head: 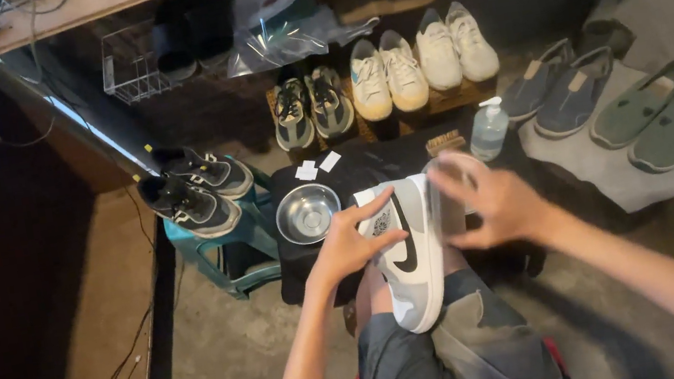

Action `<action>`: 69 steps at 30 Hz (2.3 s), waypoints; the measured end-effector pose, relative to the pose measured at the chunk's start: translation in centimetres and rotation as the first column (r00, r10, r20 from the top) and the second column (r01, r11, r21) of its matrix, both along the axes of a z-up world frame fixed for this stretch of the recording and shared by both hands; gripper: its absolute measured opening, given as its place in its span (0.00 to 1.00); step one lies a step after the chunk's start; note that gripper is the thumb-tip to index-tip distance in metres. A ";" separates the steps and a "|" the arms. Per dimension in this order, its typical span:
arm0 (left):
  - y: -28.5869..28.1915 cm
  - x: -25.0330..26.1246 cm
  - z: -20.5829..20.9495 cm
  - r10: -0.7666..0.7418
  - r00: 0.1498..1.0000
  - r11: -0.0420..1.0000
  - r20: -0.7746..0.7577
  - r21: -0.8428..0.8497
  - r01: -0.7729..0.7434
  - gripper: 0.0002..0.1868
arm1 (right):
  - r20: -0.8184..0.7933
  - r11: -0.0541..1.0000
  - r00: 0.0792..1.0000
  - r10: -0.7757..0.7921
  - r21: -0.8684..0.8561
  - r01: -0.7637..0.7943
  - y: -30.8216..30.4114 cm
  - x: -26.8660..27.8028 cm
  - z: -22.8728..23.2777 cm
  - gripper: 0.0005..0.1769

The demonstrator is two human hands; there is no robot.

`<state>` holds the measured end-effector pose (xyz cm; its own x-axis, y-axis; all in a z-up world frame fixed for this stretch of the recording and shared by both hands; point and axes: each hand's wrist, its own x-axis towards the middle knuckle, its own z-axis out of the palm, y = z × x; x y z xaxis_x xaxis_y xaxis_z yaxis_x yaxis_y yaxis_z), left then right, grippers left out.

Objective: A person is cleaning a white sneaker using a brush, a bowl of water, and a cloth.

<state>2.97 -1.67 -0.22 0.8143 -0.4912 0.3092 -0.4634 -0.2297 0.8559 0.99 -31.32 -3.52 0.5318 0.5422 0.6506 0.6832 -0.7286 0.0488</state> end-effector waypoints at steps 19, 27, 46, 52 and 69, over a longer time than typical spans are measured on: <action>-1.2 1.5 0.9 0.004 0.992 1.000 -0.129 0.020 -0.002 0.40 | 0.037 0.999 0.999 -0.006 -0.045 0.008 -0.7 0.7 -3.9 0.62; -1.5 1.7 1.7 -0.013 0.991 0.997 -0.134 0.071 0.023 0.40 | -0.413 0.973 0.908 0.068 -0.175 -0.152 -2.4 1.5 -6.3 0.62; -1.4 3.1 0.7 0.011 0.986 0.996 -0.166 0.090 0.004 0.42 | -0.167 0.899 0.908 0.384 -0.157 -0.409 1.0 -4.1 -8.3 0.46; -1.4 3.2 0.2 0.022 0.984 0.997 -0.179 0.082 -0.007 0.43 | -0.032 0.988 0.992 -0.121 -0.100 0.117 1.4 -3.4 -6.7 0.65; -1.5 4.0 -0.4 0.060 0.976 0.993 -0.211 0.117 -0.035 0.43 | -0.177 0.968 0.953 0.246 -0.006 -0.251 1.8 -6.0 -11.6 0.56</action>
